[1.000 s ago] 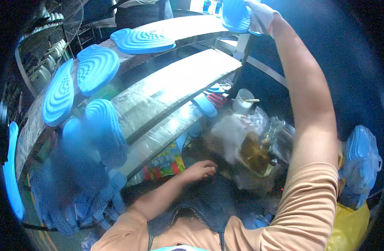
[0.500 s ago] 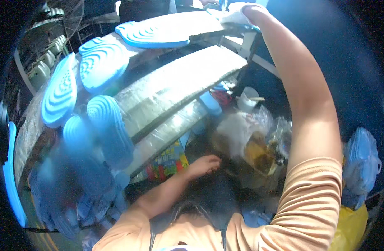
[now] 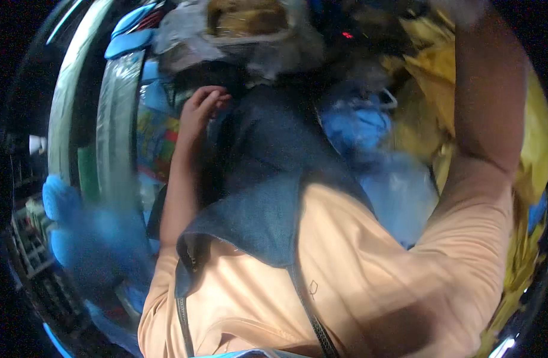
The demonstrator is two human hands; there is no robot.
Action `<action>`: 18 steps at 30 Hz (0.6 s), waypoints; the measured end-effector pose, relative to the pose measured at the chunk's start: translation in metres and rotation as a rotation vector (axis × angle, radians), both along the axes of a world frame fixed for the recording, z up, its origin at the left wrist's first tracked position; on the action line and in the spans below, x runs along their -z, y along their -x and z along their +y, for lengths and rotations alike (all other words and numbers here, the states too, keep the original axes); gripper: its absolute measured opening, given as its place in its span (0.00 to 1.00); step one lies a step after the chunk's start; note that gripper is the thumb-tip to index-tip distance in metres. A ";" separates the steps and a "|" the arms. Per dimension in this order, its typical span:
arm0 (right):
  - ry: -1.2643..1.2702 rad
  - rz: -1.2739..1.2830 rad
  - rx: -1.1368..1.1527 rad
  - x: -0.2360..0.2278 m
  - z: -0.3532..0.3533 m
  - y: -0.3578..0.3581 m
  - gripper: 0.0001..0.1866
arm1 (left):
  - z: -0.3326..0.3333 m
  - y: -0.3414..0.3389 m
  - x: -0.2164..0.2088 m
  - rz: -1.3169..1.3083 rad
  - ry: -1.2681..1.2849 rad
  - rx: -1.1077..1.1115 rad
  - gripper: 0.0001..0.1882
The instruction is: The person picks up light blue plastic slippers from a pile and places them onto a metal rack. They handle the slippers one by one, arranging them in rows on the rack. The person also briefly handles a plastic bag containing slippers.
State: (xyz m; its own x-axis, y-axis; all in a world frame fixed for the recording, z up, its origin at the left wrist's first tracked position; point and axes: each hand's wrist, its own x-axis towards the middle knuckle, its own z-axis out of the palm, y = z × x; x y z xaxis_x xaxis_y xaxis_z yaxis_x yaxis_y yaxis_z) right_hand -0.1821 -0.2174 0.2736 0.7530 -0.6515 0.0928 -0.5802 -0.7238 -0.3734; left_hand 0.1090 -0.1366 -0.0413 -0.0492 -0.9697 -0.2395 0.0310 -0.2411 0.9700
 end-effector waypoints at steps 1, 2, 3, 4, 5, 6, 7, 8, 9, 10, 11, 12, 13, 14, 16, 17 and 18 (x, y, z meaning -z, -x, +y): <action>-0.078 -0.018 0.059 0.021 0.015 0.032 0.27 | 0.008 0.007 0.000 -0.013 0.059 -0.012 0.12; -0.137 -0.038 0.125 0.038 0.030 0.063 0.26 | 0.015 0.012 -0.001 -0.022 0.126 -0.020 0.09; -0.199 -0.064 0.203 0.055 0.047 0.093 0.26 | 0.018 0.015 0.007 -0.059 0.173 -0.018 0.05; -0.263 -0.093 0.293 0.074 0.065 0.123 0.26 | 0.022 0.022 0.003 -0.104 0.213 0.009 0.05; -0.326 -0.132 0.356 0.095 0.083 0.148 0.25 | 0.025 0.027 -0.001 -0.147 0.233 0.007 0.04; -0.412 -0.188 0.482 0.112 0.105 0.169 0.22 | 0.026 0.031 0.003 -0.092 0.279 0.005 0.03; -0.424 -0.197 0.526 0.137 0.124 0.196 0.21 | 0.027 0.036 0.002 -0.115 0.283 -0.005 0.03; -0.433 -0.211 0.557 0.162 0.140 0.222 0.20 | 0.030 0.044 0.001 -0.145 0.292 -0.024 0.03; -0.461 -0.201 0.622 0.183 0.163 0.243 0.20 | 0.029 0.061 -0.006 -0.213 0.382 0.007 0.04; -0.478 -0.198 0.661 0.194 0.182 0.255 0.20 | 0.035 0.073 -0.022 -0.290 0.487 0.017 0.04; -0.574 -0.150 0.770 0.194 0.198 0.258 0.20 | 0.036 0.087 -0.028 -0.362 0.546 0.031 0.04; -0.522 -0.041 0.825 0.200 0.211 0.271 0.19 | 0.033 0.101 -0.033 -0.401 0.530 0.084 0.05; -0.473 0.070 0.873 0.209 0.221 0.287 0.19 | 0.031 0.117 -0.041 -0.497 0.553 0.136 0.05; -0.423 0.180 0.910 0.217 0.230 0.299 0.18 | 0.032 0.132 -0.052 -0.599 0.580 0.181 0.06; -0.420 0.184 1.022 0.222 0.247 0.320 0.17 | 0.025 0.164 -0.054 -0.599 0.740 0.272 0.06; -0.437 0.185 1.060 0.227 0.256 0.334 0.18 | 0.024 0.182 -0.063 -0.684 0.767 0.317 0.07; -0.452 0.189 1.084 0.232 0.261 0.345 0.18 | 0.022 0.196 -0.068 -0.783 0.857 0.350 0.07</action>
State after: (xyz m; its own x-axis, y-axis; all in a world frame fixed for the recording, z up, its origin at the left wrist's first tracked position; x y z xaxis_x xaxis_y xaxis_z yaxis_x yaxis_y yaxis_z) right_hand -0.5268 0.0438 0.0415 -0.2333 -0.9024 -0.3622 -0.8821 0.3532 -0.3117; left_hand -0.0868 -0.1148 0.0267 -0.4700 -0.7911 0.3914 -0.5734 0.6108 0.5461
